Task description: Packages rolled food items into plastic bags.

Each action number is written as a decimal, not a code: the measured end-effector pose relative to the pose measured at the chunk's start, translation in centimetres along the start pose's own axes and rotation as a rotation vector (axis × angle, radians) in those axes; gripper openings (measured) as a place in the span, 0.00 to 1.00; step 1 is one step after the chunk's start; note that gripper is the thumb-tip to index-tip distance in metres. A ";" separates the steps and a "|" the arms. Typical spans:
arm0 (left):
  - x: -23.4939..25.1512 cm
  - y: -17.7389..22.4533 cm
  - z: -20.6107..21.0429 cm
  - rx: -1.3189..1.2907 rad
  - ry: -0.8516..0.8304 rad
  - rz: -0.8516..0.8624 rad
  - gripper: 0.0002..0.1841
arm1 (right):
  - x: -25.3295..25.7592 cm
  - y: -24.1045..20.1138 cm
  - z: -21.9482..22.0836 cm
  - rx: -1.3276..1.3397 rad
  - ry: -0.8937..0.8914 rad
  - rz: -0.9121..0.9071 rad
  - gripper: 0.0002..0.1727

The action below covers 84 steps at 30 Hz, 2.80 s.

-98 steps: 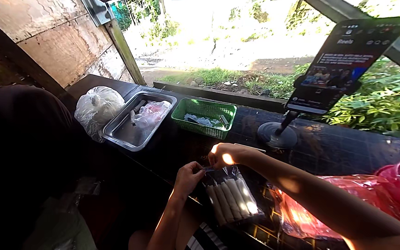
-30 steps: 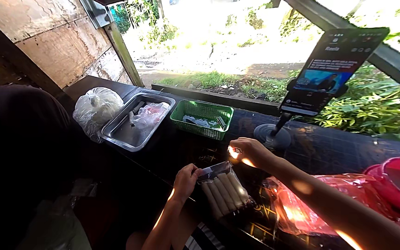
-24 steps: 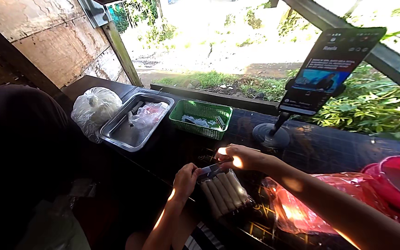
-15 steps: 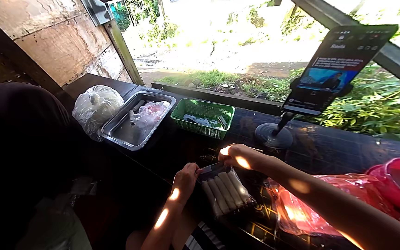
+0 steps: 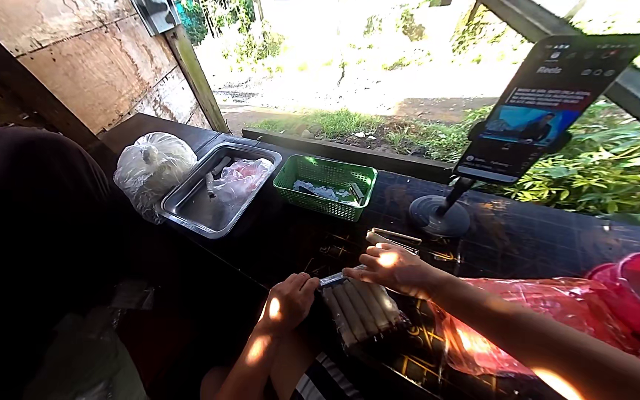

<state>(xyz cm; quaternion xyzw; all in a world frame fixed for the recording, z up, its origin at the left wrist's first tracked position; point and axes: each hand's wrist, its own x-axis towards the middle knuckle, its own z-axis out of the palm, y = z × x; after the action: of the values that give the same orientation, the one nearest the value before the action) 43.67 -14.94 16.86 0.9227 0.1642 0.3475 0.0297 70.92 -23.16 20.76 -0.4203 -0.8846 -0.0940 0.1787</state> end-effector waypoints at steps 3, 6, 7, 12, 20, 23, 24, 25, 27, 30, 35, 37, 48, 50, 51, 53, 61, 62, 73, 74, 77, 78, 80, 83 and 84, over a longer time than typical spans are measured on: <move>1.2 1.2 -1.3 -0.119 -0.138 -0.291 0.12 | 0.1 -0.2 0.1 -0.091 -0.019 -0.016 0.26; 3.9 2.1 -3.0 -0.263 -0.492 -0.568 0.19 | 0.1 -0.3 0.2 -0.129 -0.017 -0.029 0.25; 4.7 2.1 -3.2 -0.286 -0.594 -0.609 0.21 | 0.2 -0.4 0.2 -0.137 -0.015 -0.031 0.25; 6.6 1.8 -3.1 -0.339 -0.789 -0.736 0.20 | 0.1 -0.5 0.4 -0.176 0.000 -0.018 0.23; 6.6 1.7 -2.9 -0.386 -0.787 -0.789 0.19 | -0.7 0.4 -0.9 -0.097 0.063 0.428 0.17; 6.3 1.8 -2.8 -0.400 -0.774 -0.798 0.18 | -0.5 1.7 -2.0 0.045 -0.251 0.815 0.34; 6.2 1.7 -2.8 -0.413 -0.770 -0.800 0.18 | -0.2 2.1 -2.2 0.092 -0.358 0.894 0.35; 6.1 1.6 -2.7 -0.432 -0.764 -0.801 0.18 | 0.0 2.5 -2.3 0.130 -0.429 0.936 0.34; 6.0 1.4 -2.7 -0.471 -0.751 -0.809 0.17 | 0.2 2.4 -2.4 0.231 -0.369 0.972 0.29; 5.8 1.0 -3.0 -0.520 -0.749 -0.808 0.16 | 1.5 0.9 -2.7 0.744 0.115 1.143 0.21; 5.9 0.7 -3.3 -0.564 -0.746 -0.828 0.14 | 6.4 -1.5 -3.0 1.639 0.623 1.284 0.23; 5.7 0.8 -3.2 -0.580 -0.712 -0.839 0.13 | 8.5 -2.3 -2.5 1.593 0.619 1.323 0.13; 4.5 0.7 -2.8 -0.663 -0.584 -0.891 0.10 | 11.9 -4.8 2.2 1.052 0.236 1.303 0.12; 4.5 0.7 -2.7 -0.666 -0.578 -0.893 0.11 | 12.0 -4.9 2.4 1.003 0.175 1.325 0.14; 4.5 0.7 -2.8 -0.670 -0.576 -0.894 0.11 | 12.1 -4.9 2.5 0.977 0.159 1.331 0.15; 4.4 0.7 -2.8 -0.677 -0.567 -0.897 0.11 | 12.3 -5.1 2.7 0.931 0.162 1.329 0.16; 4.3 1.0 -3.3 -0.648 -0.576 -0.868 0.13 | 12.8 -5.7 3.0 0.823 0.124 1.236 0.14; 4.4 1.0 -3.3 -0.652 -0.583 -0.865 0.12 | 12.7 -5.5 2.6 0.846 0.115 1.227 0.14; 9.3 1.4 -2.6 -0.432 -0.976 -0.733 0.23 | 7.0 1.5 -5.8 0.746 -0.510 1.044 0.18; 9.8 1.4 -2.2 -0.430 -0.992 -0.734 0.23 | 6.4 1.9 -5.5 0.734 -0.567 0.994 0.16; 10.6 1.6 -1.4 -0.419 -1.021 -0.733 0.21 | 5.8 2.5 -4.7 0.782 -0.649 0.884 0.14; 10.7 1.6 -1.4 -0.429 -1.024 -0.727 0.21 | 5.8 2.6 -4.6 0.822 -0.645 0.862 0.14; 10.7 1.8 -1.6 -0.453 -1.015 -0.722 0.20 | 5.8 2.7 -4.2 0.893 -0.620 0.825 0.14; 10.6 2.4 -2.5 -0.501 -0.965 -0.722 0.19 | 5.9 2.3 -4.4 0.886 -0.600 0.755 0.17; 10.6 2.7 -3.0 -0.523 -0.945 -0.717 0.18 | 5.9 2.1 -4.6 0.851 -0.590 0.719 0.19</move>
<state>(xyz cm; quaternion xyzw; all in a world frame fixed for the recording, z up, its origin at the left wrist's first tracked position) 49.95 -14.22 26.22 0.8265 0.3412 -0.0992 0.4366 70.24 -19.11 27.37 -0.5915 -0.6601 0.4522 0.0993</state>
